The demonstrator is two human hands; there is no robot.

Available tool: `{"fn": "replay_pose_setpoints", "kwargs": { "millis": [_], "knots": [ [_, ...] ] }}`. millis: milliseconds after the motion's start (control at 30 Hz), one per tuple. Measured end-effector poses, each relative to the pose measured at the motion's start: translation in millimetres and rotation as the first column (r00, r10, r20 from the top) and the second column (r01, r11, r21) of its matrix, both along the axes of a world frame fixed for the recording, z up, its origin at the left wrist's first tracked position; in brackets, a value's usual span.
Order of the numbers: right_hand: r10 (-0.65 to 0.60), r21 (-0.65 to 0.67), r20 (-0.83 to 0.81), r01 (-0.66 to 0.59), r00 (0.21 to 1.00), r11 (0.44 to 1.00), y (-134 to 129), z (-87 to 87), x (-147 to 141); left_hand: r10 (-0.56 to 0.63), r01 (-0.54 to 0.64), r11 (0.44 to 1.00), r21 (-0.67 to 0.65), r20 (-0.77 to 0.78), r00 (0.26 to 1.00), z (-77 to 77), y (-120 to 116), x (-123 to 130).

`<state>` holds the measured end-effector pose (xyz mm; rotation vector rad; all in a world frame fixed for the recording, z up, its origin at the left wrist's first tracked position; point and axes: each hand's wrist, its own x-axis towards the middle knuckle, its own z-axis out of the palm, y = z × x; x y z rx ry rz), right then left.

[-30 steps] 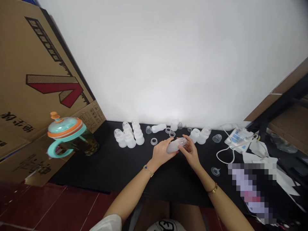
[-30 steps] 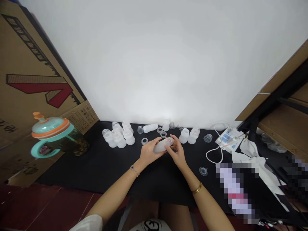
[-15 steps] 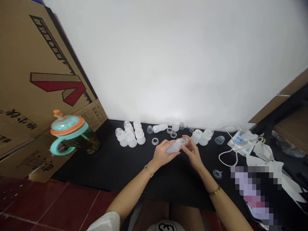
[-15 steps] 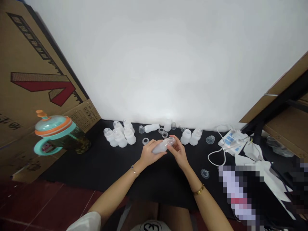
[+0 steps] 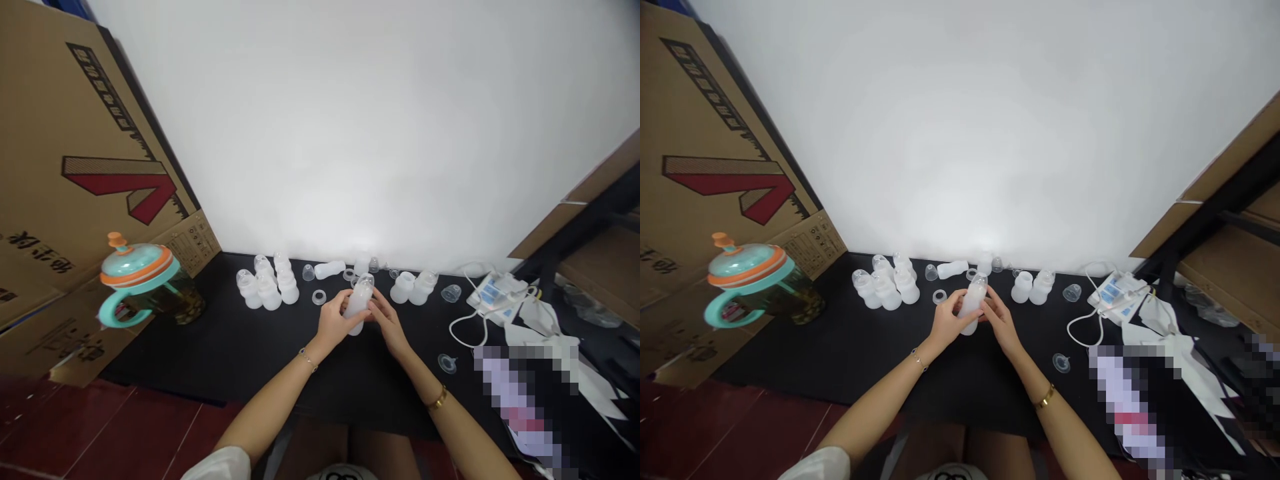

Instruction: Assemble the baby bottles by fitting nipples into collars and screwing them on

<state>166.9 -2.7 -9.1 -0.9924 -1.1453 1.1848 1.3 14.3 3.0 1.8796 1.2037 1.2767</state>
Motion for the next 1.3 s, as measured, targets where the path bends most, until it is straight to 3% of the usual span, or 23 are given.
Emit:
{"fn": "replay_pose_setpoints", "kwargs": {
  "millis": [200, 467, 600, 1100, 1300],
  "knots": [
    [0.097, -0.040, -0.012, -0.098, 0.995, 0.994, 2, -3.4, -2, 0.049, -0.047, 0.995, -0.090, 0.017, 0.999, 2.5, 3, -5],
    [0.056, -0.113, -0.085, -0.065, 0.995, 0.991, 3, -2.8, 4, -0.093, 0.120, 0.980, -0.157, 0.167, 0.982, 1.9, 7, -9],
    [0.077, -0.130, -0.117, -0.092, 0.990, 0.987, 5, -4.3, 8, -0.112, 0.148, 0.974, -0.171, 0.202, 0.973, 2.7, 8, -8],
    [0.035, -0.104, -0.086, -0.044, 0.996, 0.994, 3, -1.8, 7, -0.103, 0.117, 0.983, -0.140, 0.105, 0.989, -2.4, 9, -7],
    [0.012, -0.035, 0.008, -0.012, 1.000, 0.999, 3, -1.7, 7, -0.076, 0.076, 0.997, -0.025, -0.004, 0.997, -0.2, 10, -8]
  ]
}}
